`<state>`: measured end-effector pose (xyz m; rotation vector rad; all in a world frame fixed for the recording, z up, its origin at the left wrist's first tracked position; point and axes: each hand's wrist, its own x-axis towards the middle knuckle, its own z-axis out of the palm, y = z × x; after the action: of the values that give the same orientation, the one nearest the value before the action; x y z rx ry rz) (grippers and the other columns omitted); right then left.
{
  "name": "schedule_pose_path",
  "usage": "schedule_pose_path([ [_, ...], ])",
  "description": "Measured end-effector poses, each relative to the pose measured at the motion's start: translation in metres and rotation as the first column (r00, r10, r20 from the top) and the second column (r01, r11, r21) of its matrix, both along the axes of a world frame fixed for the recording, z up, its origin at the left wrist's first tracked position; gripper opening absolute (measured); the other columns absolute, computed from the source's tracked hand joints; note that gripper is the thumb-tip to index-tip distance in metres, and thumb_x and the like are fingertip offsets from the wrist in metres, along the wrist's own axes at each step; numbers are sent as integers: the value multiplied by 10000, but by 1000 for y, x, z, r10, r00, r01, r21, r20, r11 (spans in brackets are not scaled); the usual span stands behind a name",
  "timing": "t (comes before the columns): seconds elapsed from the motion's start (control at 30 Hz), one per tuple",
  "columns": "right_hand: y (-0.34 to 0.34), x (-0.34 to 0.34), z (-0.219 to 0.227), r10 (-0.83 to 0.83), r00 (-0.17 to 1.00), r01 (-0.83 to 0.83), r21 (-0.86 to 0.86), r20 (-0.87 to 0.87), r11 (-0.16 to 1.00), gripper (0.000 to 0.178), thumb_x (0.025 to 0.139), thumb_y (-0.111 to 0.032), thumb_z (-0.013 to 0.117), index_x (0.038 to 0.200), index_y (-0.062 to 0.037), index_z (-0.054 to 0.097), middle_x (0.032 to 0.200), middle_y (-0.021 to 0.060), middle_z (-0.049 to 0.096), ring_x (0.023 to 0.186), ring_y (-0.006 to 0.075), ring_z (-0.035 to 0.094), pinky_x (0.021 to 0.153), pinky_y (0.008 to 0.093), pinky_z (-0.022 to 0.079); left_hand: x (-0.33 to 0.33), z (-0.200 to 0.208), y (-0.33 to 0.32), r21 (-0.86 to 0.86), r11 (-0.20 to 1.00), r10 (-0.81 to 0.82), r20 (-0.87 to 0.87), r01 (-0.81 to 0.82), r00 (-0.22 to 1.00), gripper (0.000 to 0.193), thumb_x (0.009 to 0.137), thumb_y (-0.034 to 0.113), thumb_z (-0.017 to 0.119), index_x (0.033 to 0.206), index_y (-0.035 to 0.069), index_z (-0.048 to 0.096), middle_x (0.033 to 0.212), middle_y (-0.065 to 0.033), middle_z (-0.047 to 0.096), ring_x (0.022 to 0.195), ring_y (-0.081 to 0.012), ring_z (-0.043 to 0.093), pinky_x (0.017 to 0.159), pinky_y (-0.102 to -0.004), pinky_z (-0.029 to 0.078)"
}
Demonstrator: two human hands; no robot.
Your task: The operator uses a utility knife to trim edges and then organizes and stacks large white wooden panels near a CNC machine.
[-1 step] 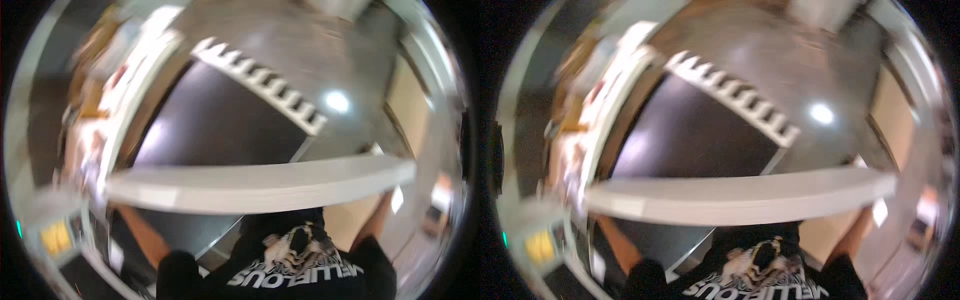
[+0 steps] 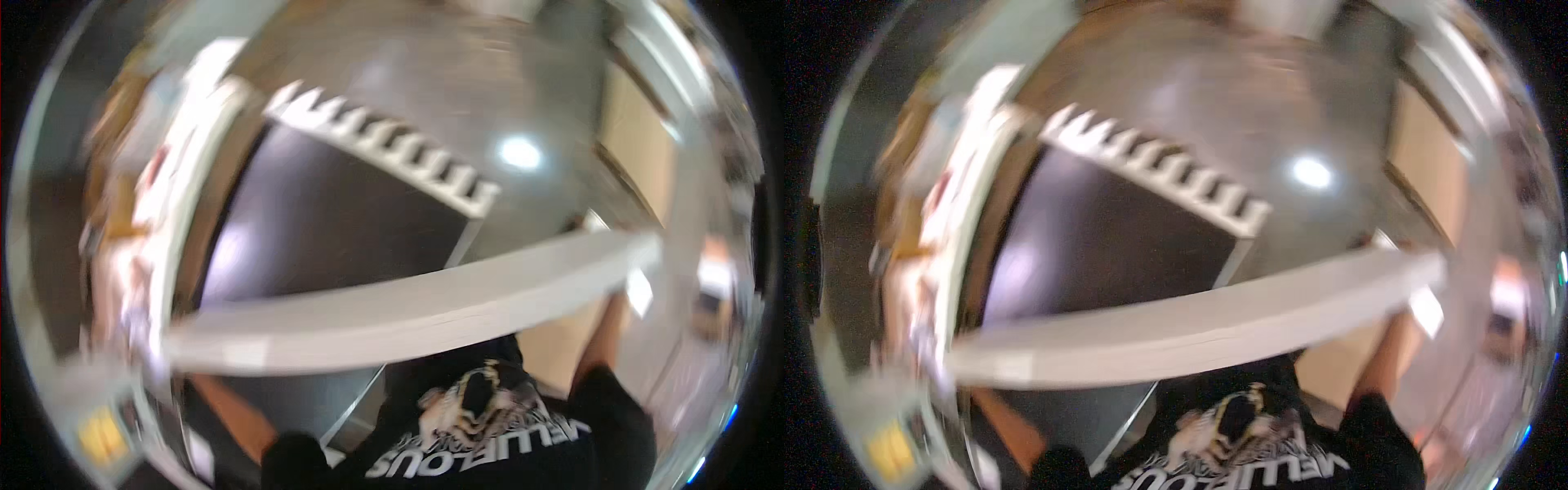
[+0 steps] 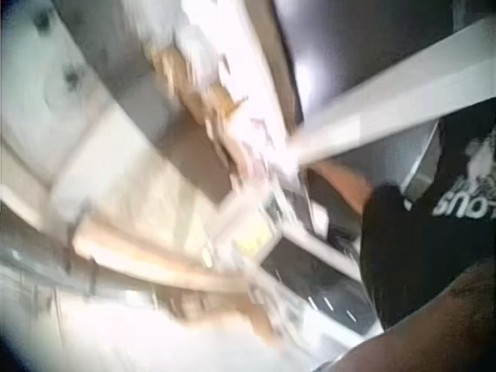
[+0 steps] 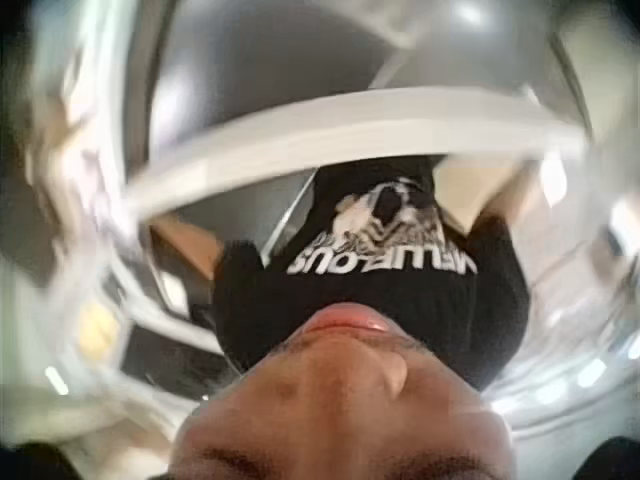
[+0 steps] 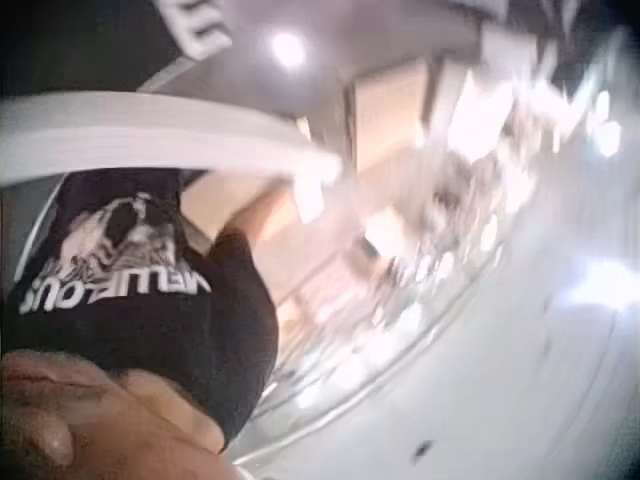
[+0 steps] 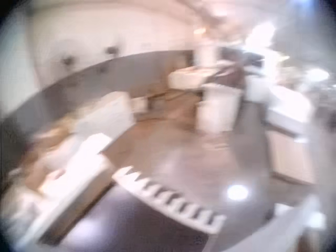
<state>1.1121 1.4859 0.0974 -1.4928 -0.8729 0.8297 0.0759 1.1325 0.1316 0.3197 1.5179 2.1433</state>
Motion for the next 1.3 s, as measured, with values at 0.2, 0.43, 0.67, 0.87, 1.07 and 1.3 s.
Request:
schedule_pose_path([
  [0.2,21,23,-82,113,811,2,196,-574,981,424,1003,-400,543,1144,-13,643,1059,170,670,986,316,656,899,477,557,124,-63,163,-367,922,-156,-65,121,986,815,1057,666,300,1559,44,458,1558,-185,515,1412,-404,498,1214,-544,377],
  [0.43,19,2,-70,-61,859,252,317,-508,914,519,1047,-481,518,1225,-7,634,1061,133,682,1006,282,666,907,405,568,221,-90,271,-386,825,-437,30,413,899,815,1055,667,305,1557,44,459,1555,-185,517,1409,-404,501,1209,-544,384],
  [0.67,-98,44,-13,-340,939,341,283,-56,896,556,1137,-456,337,1335,-16,612,1218,94,690,1077,207,670,932,393,576,352,-92,379,-335,628,-719,96,702,689,815,1053,669,310,1555,45,461,1552,-185,519,1406,-405,504,1204,-544,391],
  [0.87,-258,144,27,-568,802,597,223,-185,771,565,1137,-461,317,1344,-35,626,1165,82,708,1015,183,691,908,361,588,515,-90,435,-304,404,-884,114,863,454,815,1051,670,315,1553,45,462,1549,-185,521,1403,-405,506,1200,-545,397],
  [1.07,-416,253,-3,-801,573,809,272,-171,521,540,1145,-429,327,1350,-37,637,1222,85,714,1088,205,688,999,404,556,764,-71,435,-299,136,-977,117,945,178,815,1050,672,319,1552,45,464,1546,-185,522,1401,-405,509,1196,-545,403],
  [1.3,-552,349,-4,-845,336,941,103,-415,324,567,1138,-434,313,1350,-23,641,1283,88,698,1166,203,638,1066,369,480,1000,-42,414,-352,-6,-996,87,936,27,816,1048,673,324,1550,45,465,1543,-185,524,1398,-405,512,1191,-545,410],
])
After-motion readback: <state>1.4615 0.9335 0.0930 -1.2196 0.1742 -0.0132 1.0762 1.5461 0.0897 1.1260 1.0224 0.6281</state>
